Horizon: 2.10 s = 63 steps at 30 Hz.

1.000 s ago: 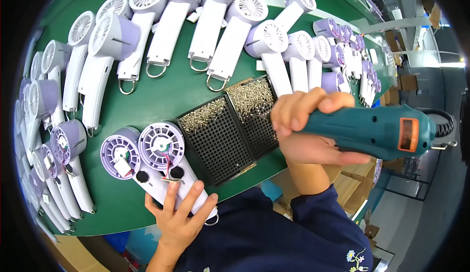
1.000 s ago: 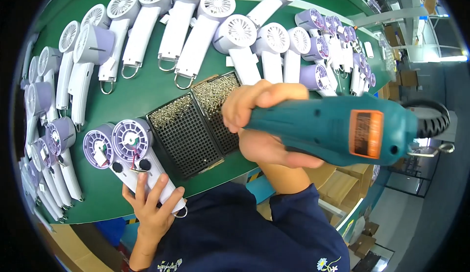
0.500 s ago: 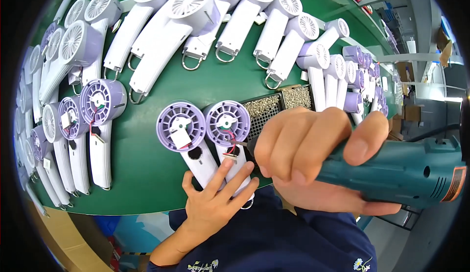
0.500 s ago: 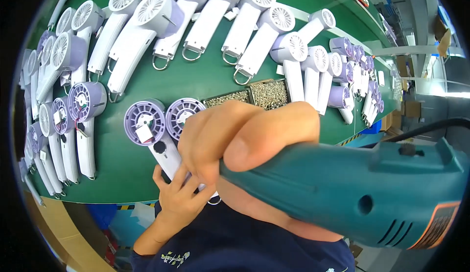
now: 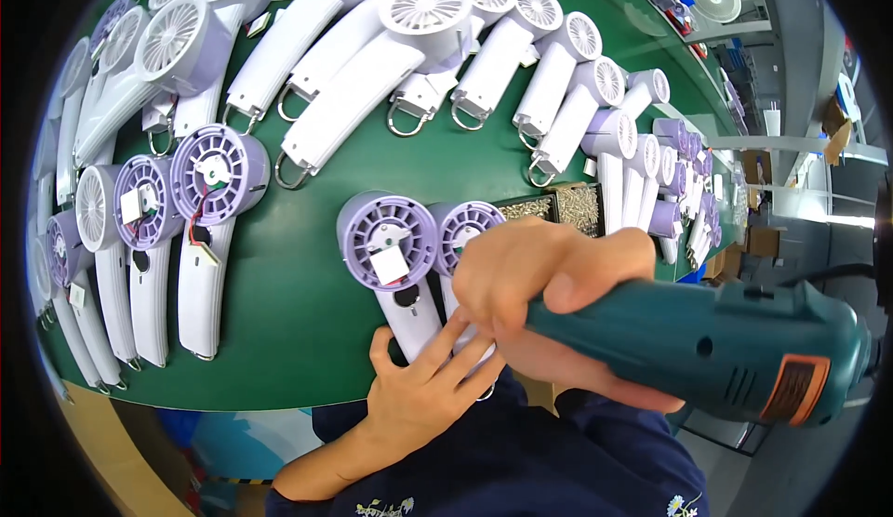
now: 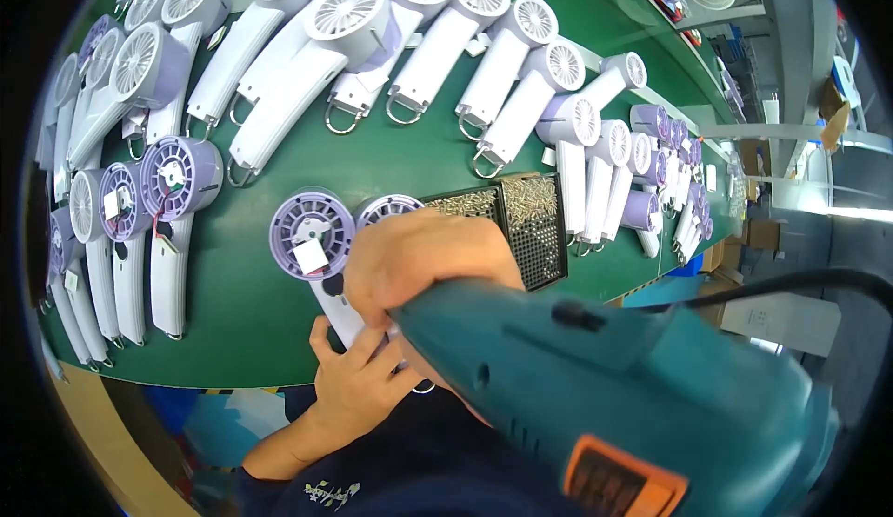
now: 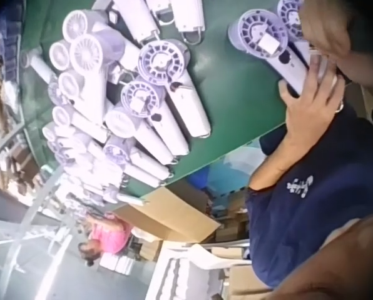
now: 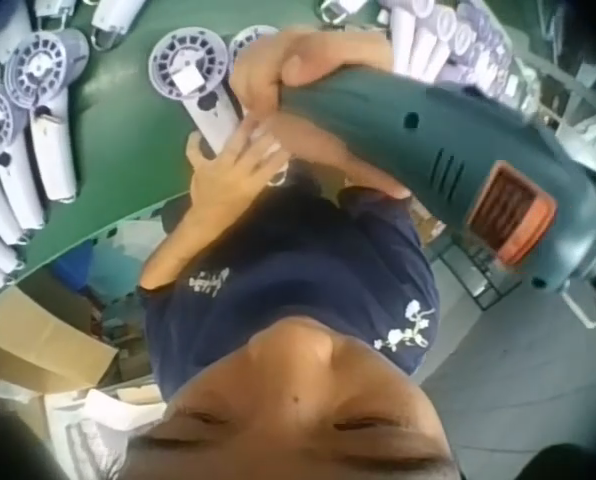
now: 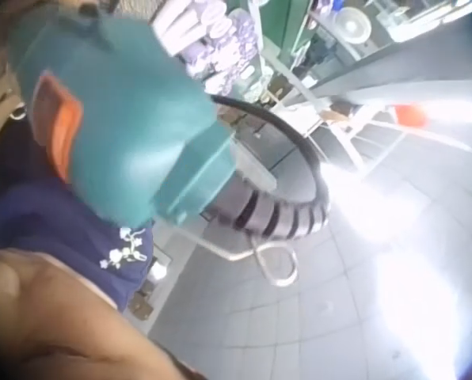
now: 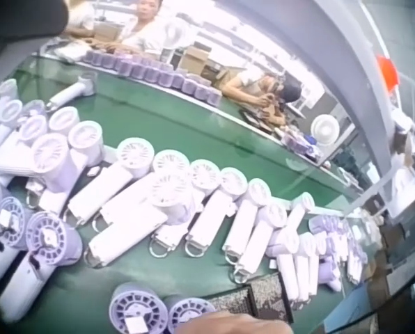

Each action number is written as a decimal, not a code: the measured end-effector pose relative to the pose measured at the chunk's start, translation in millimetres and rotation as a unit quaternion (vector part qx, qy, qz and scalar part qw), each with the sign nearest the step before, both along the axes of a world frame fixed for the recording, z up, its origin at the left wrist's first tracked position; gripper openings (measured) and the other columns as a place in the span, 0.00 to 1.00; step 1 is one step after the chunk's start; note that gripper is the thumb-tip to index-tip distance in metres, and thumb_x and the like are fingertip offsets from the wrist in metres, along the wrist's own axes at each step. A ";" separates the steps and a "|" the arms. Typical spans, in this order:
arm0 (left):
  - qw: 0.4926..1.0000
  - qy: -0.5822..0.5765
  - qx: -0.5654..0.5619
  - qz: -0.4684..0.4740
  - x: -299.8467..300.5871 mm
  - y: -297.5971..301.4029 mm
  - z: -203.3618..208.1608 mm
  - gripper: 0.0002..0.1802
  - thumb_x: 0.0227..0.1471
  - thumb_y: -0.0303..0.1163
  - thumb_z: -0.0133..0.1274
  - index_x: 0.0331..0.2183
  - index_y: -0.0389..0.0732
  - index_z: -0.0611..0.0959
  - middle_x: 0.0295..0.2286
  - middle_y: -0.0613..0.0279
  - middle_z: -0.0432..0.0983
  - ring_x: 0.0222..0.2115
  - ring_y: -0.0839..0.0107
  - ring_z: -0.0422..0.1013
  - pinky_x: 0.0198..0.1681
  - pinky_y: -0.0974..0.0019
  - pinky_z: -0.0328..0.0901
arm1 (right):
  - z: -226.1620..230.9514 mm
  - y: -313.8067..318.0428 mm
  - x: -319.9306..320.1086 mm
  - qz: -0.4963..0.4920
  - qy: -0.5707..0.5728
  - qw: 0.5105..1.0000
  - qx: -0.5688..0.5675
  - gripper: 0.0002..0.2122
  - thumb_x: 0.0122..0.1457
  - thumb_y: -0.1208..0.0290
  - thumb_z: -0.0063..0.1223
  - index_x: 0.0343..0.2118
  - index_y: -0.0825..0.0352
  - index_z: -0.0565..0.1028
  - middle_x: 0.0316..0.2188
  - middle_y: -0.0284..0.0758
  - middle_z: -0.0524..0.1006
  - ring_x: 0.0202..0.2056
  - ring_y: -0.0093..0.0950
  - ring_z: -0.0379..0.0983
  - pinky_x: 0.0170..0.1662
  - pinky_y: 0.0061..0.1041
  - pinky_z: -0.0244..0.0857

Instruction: The person assembles handheld fans by picking up screws from a tray and driving them into the fan housings using an electric screwdriver, then places the assembled fans into a box.

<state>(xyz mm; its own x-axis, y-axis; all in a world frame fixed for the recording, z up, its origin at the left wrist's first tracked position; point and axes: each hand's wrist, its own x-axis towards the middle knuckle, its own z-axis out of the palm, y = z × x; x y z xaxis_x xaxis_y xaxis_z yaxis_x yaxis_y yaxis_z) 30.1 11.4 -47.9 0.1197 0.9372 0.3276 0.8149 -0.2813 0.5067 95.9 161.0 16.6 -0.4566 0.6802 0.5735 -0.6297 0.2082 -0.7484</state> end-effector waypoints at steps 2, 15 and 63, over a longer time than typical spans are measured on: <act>1.000 -0.018 -0.005 0.001 1.0 -0.8 -2.2 0.13 0.49 0.41 0.52 0.40 0.57 0.80 0.52 0.76 0.68 0.57 0.75 0.61 0.42 0.43 0.52 | -8.2 0.5 -0.3 0.025 0.000 0.999 -0.027 0.17 0.56 0.56 0.52 0.34 0.67 0.65 0.21 0.41 0.70 0.18 0.32 0.66 0.21 0.31 0.61; 0.997 -0.070 0.005 0.017 -1.0 -0.4 -3.6 0.09 0.52 0.38 0.49 0.37 0.55 0.78 0.54 0.76 0.67 0.57 0.79 0.60 0.43 0.46 0.52 | -15.4 9.6 -4.6 0.028 -0.048 0.994 0.099 0.28 0.56 0.36 0.44 0.38 0.62 0.60 0.20 0.33 0.67 0.13 0.23 0.62 0.11 0.21 0.58; 0.914 -0.345 -0.016 0.215 -39.1 37.8 -0.9 0.41 0.36 0.24 0.62 0.54 0.30 0.64 0.52 0.39 0.65 0.49 0.62 0.68 0.55 0.63 0.60 | -37.3 53.7 155.1 -0.178 0.072 0.981 -0.019 0.45 0.40 0.19 0.36 0.39 0.67 0.63 0.19 0.37 0.67 0.16 0.27 0.63 0.16 0.25 0.61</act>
